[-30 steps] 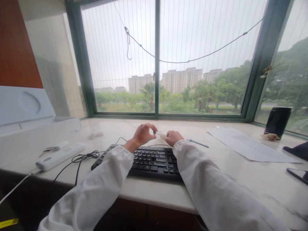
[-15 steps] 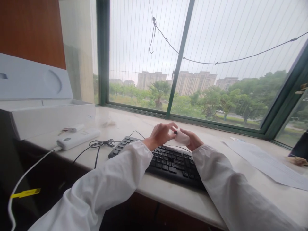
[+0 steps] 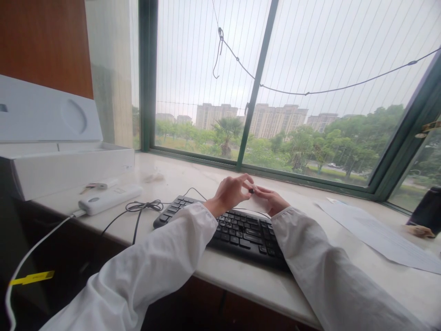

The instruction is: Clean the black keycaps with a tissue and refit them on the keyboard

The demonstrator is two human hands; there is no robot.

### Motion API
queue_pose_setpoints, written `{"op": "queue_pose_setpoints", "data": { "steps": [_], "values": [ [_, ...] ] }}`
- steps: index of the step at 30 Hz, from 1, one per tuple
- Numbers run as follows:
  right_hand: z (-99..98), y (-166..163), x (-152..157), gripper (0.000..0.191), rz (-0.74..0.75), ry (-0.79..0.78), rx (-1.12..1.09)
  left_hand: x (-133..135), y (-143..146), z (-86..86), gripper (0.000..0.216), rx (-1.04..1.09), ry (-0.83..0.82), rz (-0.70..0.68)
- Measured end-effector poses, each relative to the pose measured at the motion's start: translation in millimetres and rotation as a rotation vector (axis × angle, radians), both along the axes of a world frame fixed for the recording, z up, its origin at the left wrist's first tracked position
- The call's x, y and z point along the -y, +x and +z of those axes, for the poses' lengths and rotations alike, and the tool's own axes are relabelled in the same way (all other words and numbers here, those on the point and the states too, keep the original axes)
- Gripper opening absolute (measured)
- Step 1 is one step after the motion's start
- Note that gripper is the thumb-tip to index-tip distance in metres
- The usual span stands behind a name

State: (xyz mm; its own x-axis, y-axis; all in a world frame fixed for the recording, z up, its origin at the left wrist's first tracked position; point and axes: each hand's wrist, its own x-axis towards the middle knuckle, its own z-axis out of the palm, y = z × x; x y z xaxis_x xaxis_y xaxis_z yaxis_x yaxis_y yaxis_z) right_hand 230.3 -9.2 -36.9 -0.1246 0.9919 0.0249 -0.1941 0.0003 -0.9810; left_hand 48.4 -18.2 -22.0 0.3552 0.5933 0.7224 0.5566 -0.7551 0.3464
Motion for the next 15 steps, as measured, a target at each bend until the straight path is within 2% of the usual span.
{"op": "queue_pose_setpoints", "data": {
  "steps": [5,7,10,15],
  "values": [
    [2.5,0.7,0.4,0.047,-0.068,-0.005,0.02,-4.3,-1.9,-3.1,0.033,-0.008,0.009,0.097],
    [3.7,-1.6,2.4,0.047,-0.036,0.037,0.052,-4.0,-2.2,-4.4,0.034,-0.051,0.021,0.117],
    [4.3,-6.4,4.2,0.037,0.033,0.093,0.111,-1.5,-1.4,-5.4,0.037,-0.112,0.037,0.135],
    [-2.9,-6.4,-2.2,0.04,0.048,0.066,0.119,3.1,0.6,-4.6,0.046,-0.149,0.04,0.171]
  ]
}}
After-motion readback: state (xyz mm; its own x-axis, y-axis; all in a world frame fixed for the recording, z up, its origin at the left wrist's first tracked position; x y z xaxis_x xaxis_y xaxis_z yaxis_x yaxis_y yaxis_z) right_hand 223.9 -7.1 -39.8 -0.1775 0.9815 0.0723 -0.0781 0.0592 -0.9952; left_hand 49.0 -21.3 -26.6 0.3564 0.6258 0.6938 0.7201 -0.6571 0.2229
